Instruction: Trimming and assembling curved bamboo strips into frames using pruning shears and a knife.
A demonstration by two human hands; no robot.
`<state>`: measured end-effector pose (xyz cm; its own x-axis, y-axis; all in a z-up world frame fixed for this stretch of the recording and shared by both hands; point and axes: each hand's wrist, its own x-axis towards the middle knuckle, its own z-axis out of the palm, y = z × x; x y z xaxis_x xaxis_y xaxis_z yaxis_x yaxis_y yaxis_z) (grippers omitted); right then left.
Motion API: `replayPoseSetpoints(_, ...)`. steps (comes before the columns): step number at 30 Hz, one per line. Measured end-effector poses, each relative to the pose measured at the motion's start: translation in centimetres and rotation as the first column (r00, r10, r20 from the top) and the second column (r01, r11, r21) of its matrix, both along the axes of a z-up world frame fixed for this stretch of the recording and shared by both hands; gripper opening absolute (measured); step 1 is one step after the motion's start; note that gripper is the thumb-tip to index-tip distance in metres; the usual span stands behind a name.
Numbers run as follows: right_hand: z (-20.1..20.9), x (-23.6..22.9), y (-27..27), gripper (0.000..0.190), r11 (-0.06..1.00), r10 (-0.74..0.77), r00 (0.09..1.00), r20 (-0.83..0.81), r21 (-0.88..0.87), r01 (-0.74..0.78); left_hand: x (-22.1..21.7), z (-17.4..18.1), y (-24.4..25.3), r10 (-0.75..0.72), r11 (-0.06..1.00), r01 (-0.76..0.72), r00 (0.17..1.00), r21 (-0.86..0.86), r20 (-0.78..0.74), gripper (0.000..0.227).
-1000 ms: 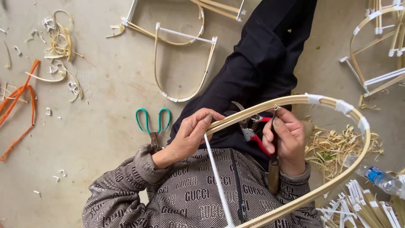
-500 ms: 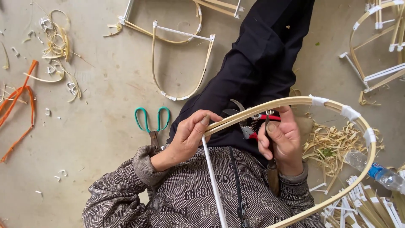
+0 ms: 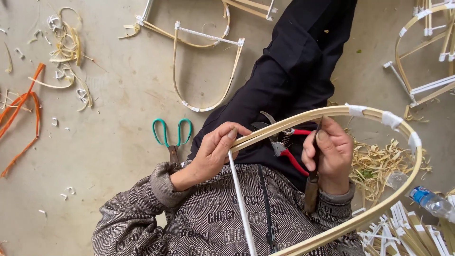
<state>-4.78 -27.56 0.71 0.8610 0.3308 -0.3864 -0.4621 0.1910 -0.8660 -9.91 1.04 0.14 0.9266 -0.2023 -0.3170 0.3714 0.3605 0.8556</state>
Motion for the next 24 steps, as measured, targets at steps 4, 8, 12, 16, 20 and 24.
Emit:
replayPoseSetpoints(4, 1.0, -0.4, 3.1, 0.056, 0.996, 0.056, 0.998, -0.017, 0.065, -0.055, 0.4, -0.3, -1.0, 0.025, 0.995, -0.029, 0.999, -0.098, -0.044, 0.038)
replayPoseSetpoints(8, 0.1, -0.3, 2.6, 0.052, 0.936, 0.336, 0.937, -0.095, 0.146, -0.321, 0.4, -0.5, -0.8, 0.024, 0.994, -0.031, 0.997, -0.101, -0.075, 0.037)
replayPoseSetpoints(12, 0.9, 2.0, 1.9, 0.048, 0.998, -0.064, 0.997, -0.032, 0.019, 0.065, 0.3, -0.6, -0.3, 0.025, 0.996, -0.031, 0.997, -0.083, -0.076, 0.038)
replayPoseSetpoints(16, 0.7, 1.3, 2.4, 0.051, 0.994, 0.111, 0.994, -0.011, -0.005, -0.111, 0.8, -0.6, -0.3, 0.018, 0.987, -0.04, 0.99, -0.157, -0.138, 0.035)
replayPoseSetpoints(20, 1.3, 3.4, 1.6, 0.057, 0.967, -0.1, 0.99, 0.1, -0.226, 0.121, 0.8, -1.3, 0.5, 0.042, 0.977, -0.103, 0.95, -0.186, -0.308, 0.031)
replayPoseSetpoints(24, 1.7, 4.7, 0.5, 0.065, 0.883, 0.185, 0.876, 0.445, -0.467, 0.051, 2.3, 0.6, 1.4, -0.009, 0.973, -0.081, 0.923, -0.218, -0.385, 0.03)
